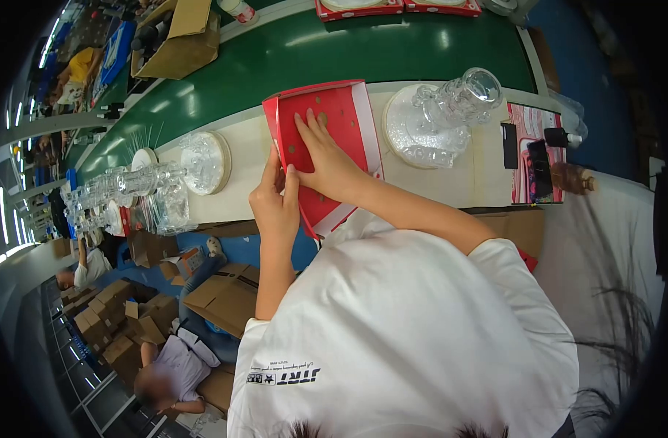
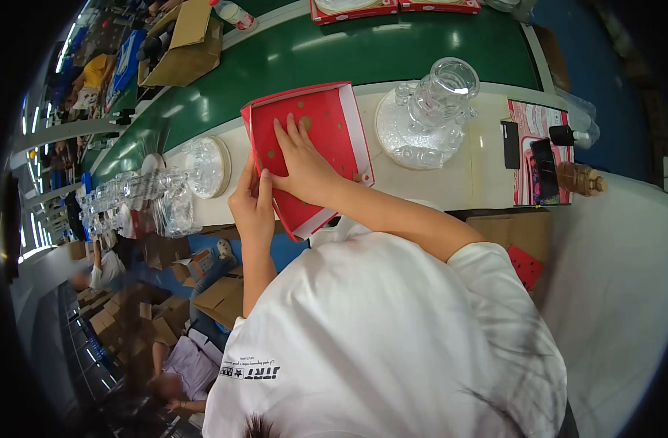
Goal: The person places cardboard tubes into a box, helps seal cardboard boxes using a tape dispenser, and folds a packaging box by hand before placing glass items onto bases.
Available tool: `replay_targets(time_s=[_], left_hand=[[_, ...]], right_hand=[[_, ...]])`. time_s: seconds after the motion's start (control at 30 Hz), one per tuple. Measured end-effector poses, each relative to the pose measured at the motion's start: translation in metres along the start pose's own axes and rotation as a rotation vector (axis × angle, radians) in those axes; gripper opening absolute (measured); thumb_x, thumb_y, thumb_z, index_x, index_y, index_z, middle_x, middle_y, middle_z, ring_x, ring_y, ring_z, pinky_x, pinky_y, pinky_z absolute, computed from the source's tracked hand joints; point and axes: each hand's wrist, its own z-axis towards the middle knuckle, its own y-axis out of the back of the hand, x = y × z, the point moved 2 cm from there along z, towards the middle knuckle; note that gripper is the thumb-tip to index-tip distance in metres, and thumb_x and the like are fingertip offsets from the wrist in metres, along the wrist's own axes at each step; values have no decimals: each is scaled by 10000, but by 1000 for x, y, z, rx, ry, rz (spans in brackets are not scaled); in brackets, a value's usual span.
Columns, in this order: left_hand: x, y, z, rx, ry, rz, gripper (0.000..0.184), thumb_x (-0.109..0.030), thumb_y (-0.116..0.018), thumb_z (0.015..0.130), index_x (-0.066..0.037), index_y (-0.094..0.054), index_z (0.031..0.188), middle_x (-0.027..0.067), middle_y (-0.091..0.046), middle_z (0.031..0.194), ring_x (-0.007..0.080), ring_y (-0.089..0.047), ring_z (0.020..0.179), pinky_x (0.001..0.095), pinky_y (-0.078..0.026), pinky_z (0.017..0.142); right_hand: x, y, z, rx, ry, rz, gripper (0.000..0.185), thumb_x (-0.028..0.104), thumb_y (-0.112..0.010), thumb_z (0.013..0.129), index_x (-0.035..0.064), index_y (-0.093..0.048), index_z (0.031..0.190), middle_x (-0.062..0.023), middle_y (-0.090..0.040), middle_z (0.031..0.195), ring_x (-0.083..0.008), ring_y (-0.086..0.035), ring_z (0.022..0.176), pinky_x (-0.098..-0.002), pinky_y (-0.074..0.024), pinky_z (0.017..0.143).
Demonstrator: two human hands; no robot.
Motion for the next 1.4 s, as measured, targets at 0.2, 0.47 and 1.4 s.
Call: replay_targets(time_s=[0.2, 0.47, 1.4], left_hand=[[-1, 1, -3, 42, 84, -37, 384, -48, -533, 912, 8, -494, 1290, 82, -638, 1046, 69, -551, 851, 209, -461, 735], [3, 3, -1, 33, 50, -102, 417, -43, -558, 883, 22, -481, 1288, 145, -670, 1010, 110, -621, 874, 260, -507, 750], [7, 20, 9, 99, 172, -117, 344, -114, -509, 929, 23, -527, 1244, 49, -615, 960, 74, -506, 829, 214, -430, 750]], right_hand=[[-2, -6, -1, -10, -1, -22, 934, 305, -680, 775, 7, -98, 1441, -312, -64, 1467, -488, -43, 1356, -476, -211, 1102], [4, 0, 0, -38, 32, -138, 905, 302, -680, 772, 22, -133, 1437, -336, -104, 1447, -503, -86, 1344, -478, -240, 1092], [-7, -10, -9, 19, 97, 69, 991, 404, -706, 754, 15, -112, 1444, -235, -66, 1500, -409, -33, 1387, -488, -157, 1116]])
